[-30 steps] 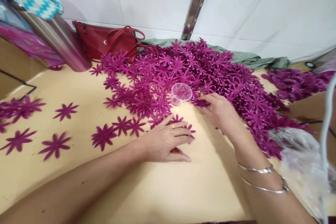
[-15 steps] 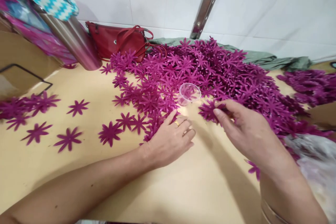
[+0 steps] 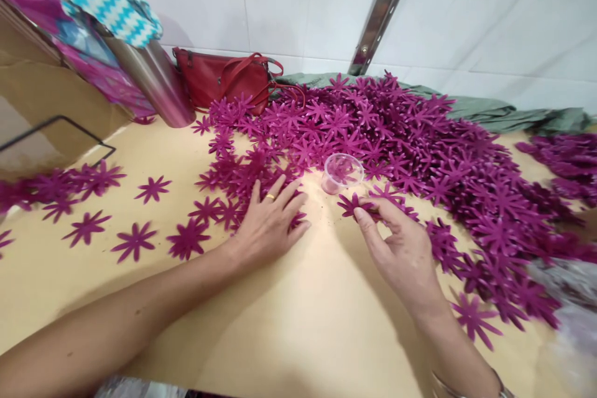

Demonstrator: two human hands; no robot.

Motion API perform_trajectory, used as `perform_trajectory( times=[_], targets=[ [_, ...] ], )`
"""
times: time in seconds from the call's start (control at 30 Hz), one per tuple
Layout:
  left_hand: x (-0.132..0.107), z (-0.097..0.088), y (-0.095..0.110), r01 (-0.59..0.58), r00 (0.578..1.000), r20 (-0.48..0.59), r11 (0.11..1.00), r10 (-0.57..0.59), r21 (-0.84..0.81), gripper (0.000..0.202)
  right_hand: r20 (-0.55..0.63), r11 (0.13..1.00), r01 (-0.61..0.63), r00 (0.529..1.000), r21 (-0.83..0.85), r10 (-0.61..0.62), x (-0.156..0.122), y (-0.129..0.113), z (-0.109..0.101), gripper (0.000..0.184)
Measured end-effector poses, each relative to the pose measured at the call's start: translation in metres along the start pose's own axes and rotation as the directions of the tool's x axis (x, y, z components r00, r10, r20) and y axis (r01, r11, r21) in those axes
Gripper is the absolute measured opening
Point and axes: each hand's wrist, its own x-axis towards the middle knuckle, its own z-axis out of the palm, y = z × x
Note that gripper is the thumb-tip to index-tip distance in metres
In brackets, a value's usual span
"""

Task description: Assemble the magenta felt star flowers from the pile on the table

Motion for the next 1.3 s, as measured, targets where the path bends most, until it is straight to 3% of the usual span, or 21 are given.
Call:
perform_trajectory(
  times=[0.07, 0.17, 0.23, 0.33, 0.4, 0.43, 0.47, 0.53, 0.57, 0.67, 0.8, 1.03, 1.17, 1.3],
  targets=[
    [-0.006, -0.009, -0.024, 0.040, 0.999, 0.016, 0.999, -0.040, 0.028, 0.051, -0.007, 0.999, -0.002, 1.000, 0.032, 0.002, -0.002, -0.002, 0.002, 0.012],
    [-0.012, -0.029, -0.060, 0.135, 0.990, -0.060, 0.981, -0.127, 0.137, 0.050, 0.024, 0.996, -0.015, 1.000, 0.088, 0.013, -0.005, -0.006, 0.005, 0.012],
    [-0.012, -0.043, -0.069, 0.180, 0.981, -0.113, 0.960, -0.159, 0.215, 0.042, 0.070, 0.985, -0.062, 0.996, 0.163, 0.051, -0.007, -0.009, 0.010, 0.013],
    [-0.007, -0.055, -0.046, 0.124, 0.980, -0.171, 0.982, -0.099, 0.140, 0.028, 0.125, 0.925, -0.187, 0.980, 0.332, 0.154, -0.010, -0.011, 0.019, 0.017],
    [0.000, -0.050, -0.014, 0.007, 0.987, -0.157, 0.990, -0.030, -0.141, 0.026, 0.124, 0.863, -0.247, 0.969, 0.440, 0.214, -0.010, -0.011, 0.025, 0.016],
    [0.005, -0.043, 0.003, -0.034, 0.989, -0.145, 0.935, -0.019, -0.354, 0.029, 0.118, 0.834, -0.263, 0.965, 0.485, 0.236, -0.010, -0.010, 0.028, 0.016],
    [0.009, -0.034, 0.018, -0.027, 0.992, -0.119, 0.821, -0.050, -0.570, 0.034, 0.113, 0.810, -0.273, 0.961, 0.519, 0.252, -0.010, -0.008, 0.030, 0.015],
    [0.018, -0.012, 0.039, 0.004, 0.988, -0.076, 0.514, -0.134, -0.858, 0.041, 0.112, 0.784, -0.287, 0.956, 0.550, 0.272, -0.010, -0.005, 0.033, 0.016],
    [0.021, -0.002, 0.045, 0.019, 0.985, -0.051, 0.403, -0.163, -0.915, 0.038, 0.114, 0.780, -0.297, 0.953, 0.550, 0.282, -0.010, -0.004, 0.033, 0.016],
    [0.026, 0.017, 0.048, 0.020, 0.981, -0.019, 0.194, -0.194, -0.981, 0.029, 0.133, 0.769, -0.322, 0.945, 0.553, 0.301, -0.009, -0.001, 0.033, 0.017],
    [0.025, 0.015, 0.039, 0.030, 0.967, 0.027, 0.010, -0.255, -0.999, 0.026, 0.171, 0.683, -0.363, 0.927, 0.634, 0.333, -0.006, 0.003, 0.034, 0.018],
    [0.027, 0.013, 0.036, 0.090, 0.967, 0.103, -0.068, -0.232, -0.994, 0.026, 0.088, 0.631, -0.358, 0.905, 0.688, 0.417, -0.002, 0.008, 0.033, 0.022],
    [0.024, 0.019, 0.041, 0.071, 0.968, 0.091, -0.091, -0.234, -0.993, 0.026, 0.028, 0.704, -0.323, 0.918, 0.632, 0.396, -0.007, 0.005, 0.036, 0.019],
    [0.020, 0.021, 0.045, 0.059, 0.944, 0.061, -0.018, -0.326, -0.998, 0.024, 0.019, 0.776, -0.315, 0.931, 0.546, 0.364, -0.010, 0.004, 0.037, 0.017]
  ],
)
